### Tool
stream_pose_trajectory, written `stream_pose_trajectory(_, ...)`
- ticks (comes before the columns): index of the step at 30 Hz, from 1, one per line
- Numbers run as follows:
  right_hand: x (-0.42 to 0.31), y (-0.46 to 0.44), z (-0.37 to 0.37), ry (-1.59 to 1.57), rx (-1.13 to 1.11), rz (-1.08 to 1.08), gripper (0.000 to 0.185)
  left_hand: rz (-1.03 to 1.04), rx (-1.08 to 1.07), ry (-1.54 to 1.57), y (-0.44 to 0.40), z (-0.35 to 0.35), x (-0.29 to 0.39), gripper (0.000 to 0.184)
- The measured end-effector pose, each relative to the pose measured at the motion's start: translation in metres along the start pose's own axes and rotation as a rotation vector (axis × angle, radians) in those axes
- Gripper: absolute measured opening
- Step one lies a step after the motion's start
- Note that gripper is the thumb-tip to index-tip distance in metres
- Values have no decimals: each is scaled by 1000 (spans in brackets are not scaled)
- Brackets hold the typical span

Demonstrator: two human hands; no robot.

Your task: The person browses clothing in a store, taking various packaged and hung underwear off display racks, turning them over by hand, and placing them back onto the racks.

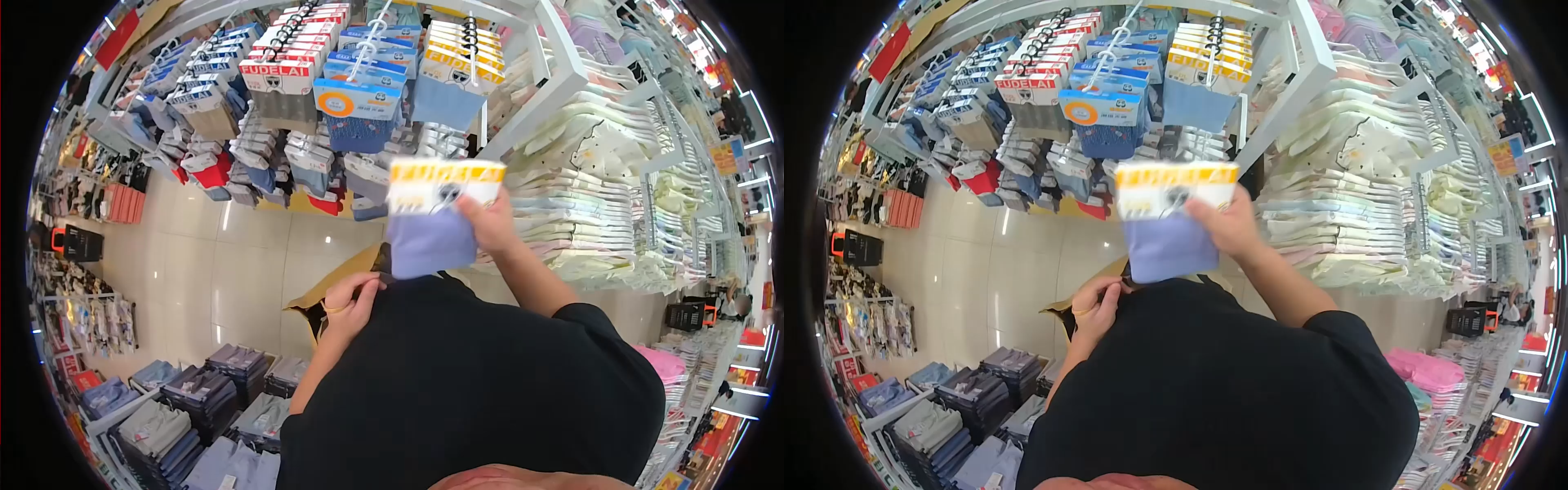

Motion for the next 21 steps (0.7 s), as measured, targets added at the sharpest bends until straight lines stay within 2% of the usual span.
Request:
stream_pose_trajectory(1,-5,-4,-13,-105,129,-11,35,4,21,17,0,-4,-3,10)
stream_pose_trajectory(2,-18,-7,-25,-53,230,-69,27,5,40,35,0,-7,-6,10)
stream_pose_trajectory(3,-36,-7,-44,75,267,-59,26,-58,54,84,7,7,-7,10)
stream_pose_trajectory(6,-59,-31,-61,285,352,-147,25,-65,77,115,-6,2,-18,9)
stream_pose_trajectory(15,-52,-84,-73,425,322,-50,25,54,68,62,-30,-2,-13,12)
stream_pose_trajectory(21,-12,-111,-87,382,263,-3,30,59,119,36,-42,-8,-12,12)
Point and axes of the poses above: each hand's wrist, its own y-axis away from the middle knuckle, its own z-axis out of the palm, x = y × z, the point moved 10 cm from there along -y, towards the middle knuckle, and after that the axes turned 3 degrees about z, right-handed, at the moved point
